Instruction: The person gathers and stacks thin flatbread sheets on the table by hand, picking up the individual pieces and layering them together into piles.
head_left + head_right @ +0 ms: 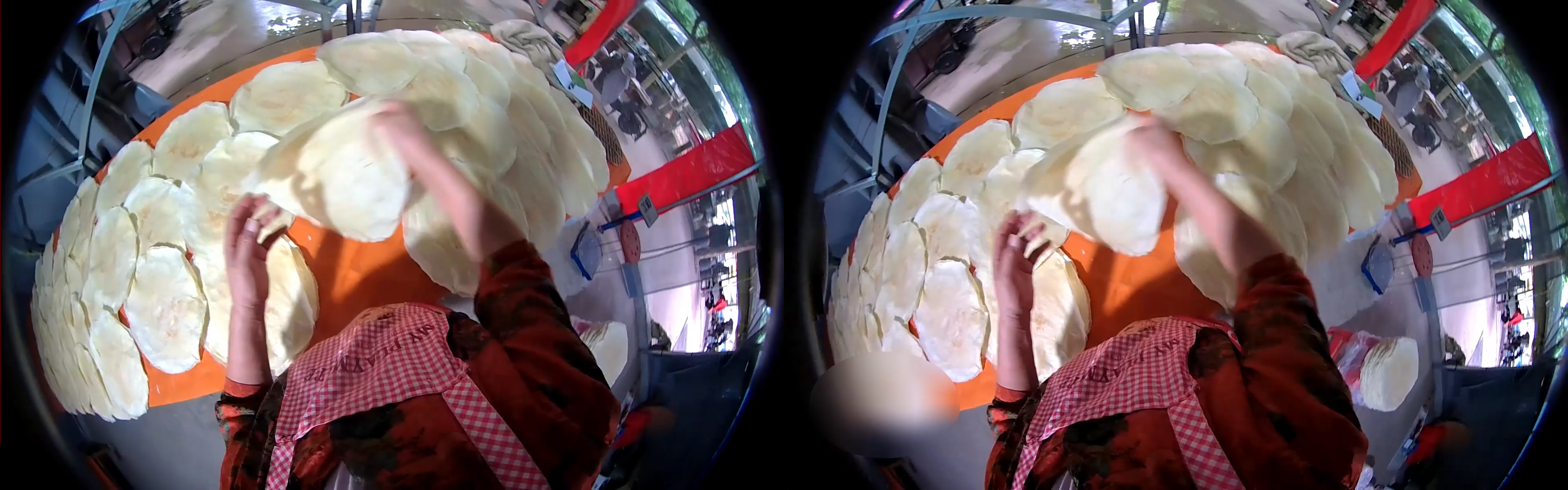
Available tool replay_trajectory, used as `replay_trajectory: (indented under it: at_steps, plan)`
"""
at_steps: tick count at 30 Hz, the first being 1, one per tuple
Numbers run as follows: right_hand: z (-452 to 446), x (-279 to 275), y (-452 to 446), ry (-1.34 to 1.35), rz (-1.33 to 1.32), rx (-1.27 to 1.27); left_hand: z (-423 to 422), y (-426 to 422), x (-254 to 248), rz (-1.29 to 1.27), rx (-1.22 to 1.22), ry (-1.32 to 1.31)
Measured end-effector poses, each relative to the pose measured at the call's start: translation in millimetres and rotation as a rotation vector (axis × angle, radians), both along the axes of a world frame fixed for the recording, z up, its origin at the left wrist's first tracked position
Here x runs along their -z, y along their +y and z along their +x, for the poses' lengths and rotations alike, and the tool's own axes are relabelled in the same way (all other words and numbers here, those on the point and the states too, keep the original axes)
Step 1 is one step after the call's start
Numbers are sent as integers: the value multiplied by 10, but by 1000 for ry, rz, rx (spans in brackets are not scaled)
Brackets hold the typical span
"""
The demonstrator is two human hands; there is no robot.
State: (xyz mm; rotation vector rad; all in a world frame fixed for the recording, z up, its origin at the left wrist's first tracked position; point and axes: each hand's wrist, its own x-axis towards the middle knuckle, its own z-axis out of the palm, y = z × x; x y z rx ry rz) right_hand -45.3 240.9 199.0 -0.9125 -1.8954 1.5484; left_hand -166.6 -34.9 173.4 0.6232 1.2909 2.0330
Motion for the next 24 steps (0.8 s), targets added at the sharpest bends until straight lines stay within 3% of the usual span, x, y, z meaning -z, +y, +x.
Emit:
replay_trajectory:
  at_steps: [2,3,4,5,6,8,9,11,12,13,14,15,17,18,22,24]
  plan:
    - [356,442,850,195,-19,-2,117,52,297,-181,45,23]
    - [558,987,1433,360,268,52,225,89,512,-192,97,-8]
    - [729,1089,1592,428,199,250,326,168,785,-195,147,-34]
    - [1028,806,1717,-66,292,150,441,251,1233,-168,116,43]
    - [1261,1413,2381,-223,451,277,543,307,1635,-147,90,119]
    - [1374,1707,2375,-530,922,641,657,359,1953,-500,50,501]
    - [1314,1762,2203,-693,1124,900,653,385,2024,-493,20,722]
    - [1047,1805,2003,-397,1151,567,663,459,2143,-468,-28,1159]
    - [773,2085,2025,-190,883,447,698,493,2148,-502,-25,1136]
    - [463,2058,1928,-73,582,141,711,531,2109,-536,-26,1116]
    - [49,2306,1911,47,169,118,716,561,2074,-576,-31,1098]
    - [-382,2206,1767,117,-210,92,700,577,2059,-620,7,1111]
    - [-1166,2482,1810,122,-412,48,688,597,2029,-661,34,1096]
    - [-1540,2582,1854,43,-481,162,684,600,2032,-677,49,1092]
    - [-2225,2154,1770,-131,-637,427,659,609,2035,-687,52,1060]
    - [-2323,2147,1763,-67,-846,462,648,607,2023,-694,46,1049]
